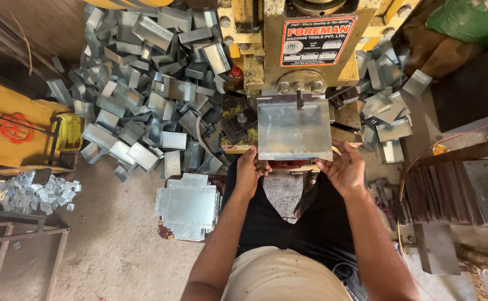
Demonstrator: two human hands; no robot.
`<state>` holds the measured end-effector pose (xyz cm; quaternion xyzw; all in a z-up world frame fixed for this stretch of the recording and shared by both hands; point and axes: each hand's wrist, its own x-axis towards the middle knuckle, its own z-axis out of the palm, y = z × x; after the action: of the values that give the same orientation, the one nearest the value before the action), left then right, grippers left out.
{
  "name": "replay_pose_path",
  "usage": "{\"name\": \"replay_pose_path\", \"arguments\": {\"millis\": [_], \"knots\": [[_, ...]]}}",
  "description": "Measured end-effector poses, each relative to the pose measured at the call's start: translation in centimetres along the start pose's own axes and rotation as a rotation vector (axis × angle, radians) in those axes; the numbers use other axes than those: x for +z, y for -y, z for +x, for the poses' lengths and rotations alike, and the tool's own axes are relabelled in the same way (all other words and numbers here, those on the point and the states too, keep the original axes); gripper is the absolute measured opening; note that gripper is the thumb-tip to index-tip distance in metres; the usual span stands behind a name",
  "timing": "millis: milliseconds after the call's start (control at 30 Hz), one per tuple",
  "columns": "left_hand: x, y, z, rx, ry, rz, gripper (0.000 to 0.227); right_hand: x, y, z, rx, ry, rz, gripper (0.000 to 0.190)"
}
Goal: The person sits on the floor and operates a yellow Foreman press machine. They repeatedly pick up flat metal sheets, place them into the machine's die, and press down on a lever to process the material. The processed metal pieces are then removed and stacked on the floor.
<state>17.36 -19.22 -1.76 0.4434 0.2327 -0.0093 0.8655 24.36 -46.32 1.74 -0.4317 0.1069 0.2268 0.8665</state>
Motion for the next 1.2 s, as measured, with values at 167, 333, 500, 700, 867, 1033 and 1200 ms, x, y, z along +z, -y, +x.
{"name": "replay_pose_path", "arguments": {"millis": [167, 333, 500, 700, 867, 1033, 1200], "knots": [[0.0, -0.4, 0.0, -0.027, 0.061, -0.037, 0.058, 0.2, 0.3, -0.3, -0.011, -0.034, -0.023, 0.066], [-0.1, -1.9, -1.3, -0.089, 0.026, 0.197, 0.073, -0.8, 0.5, 1.0, 0.031, -0.079, -0.239, 0.077], [0.1, -2.1, -1.8, 0.000, 0.163, 0.141, 0.080, -1.5, 1.6, 5.4, 0.004, 0.033, -0.111, 0.073], [0.7, 0.5, -0.7, 0.003, 0.334, 0.096, 0.085, -2.1, 0.9, 7.2, -0.211, -0.101, -0.147, 0.028], [1.8, 0.1, -2.6, 0.024, 0.389, 0.382, 0.063, -1.7, -1.1, 2.9, -0.444, -0.223, 0.154, 0.018], [3.0, -0.8, -2.5, 0.079, 0.214, 0.422, 0.047, 3.4, -3.6, -1.9, -0.108, 0.004, -0.115, 0.018], [2.1, 1.7, -0.4, 0.188, 0.077, 0.247, 0.030, 4.6, -5.9, -0.9, -0.124, -0.030, -0.237, 0.023]]}}
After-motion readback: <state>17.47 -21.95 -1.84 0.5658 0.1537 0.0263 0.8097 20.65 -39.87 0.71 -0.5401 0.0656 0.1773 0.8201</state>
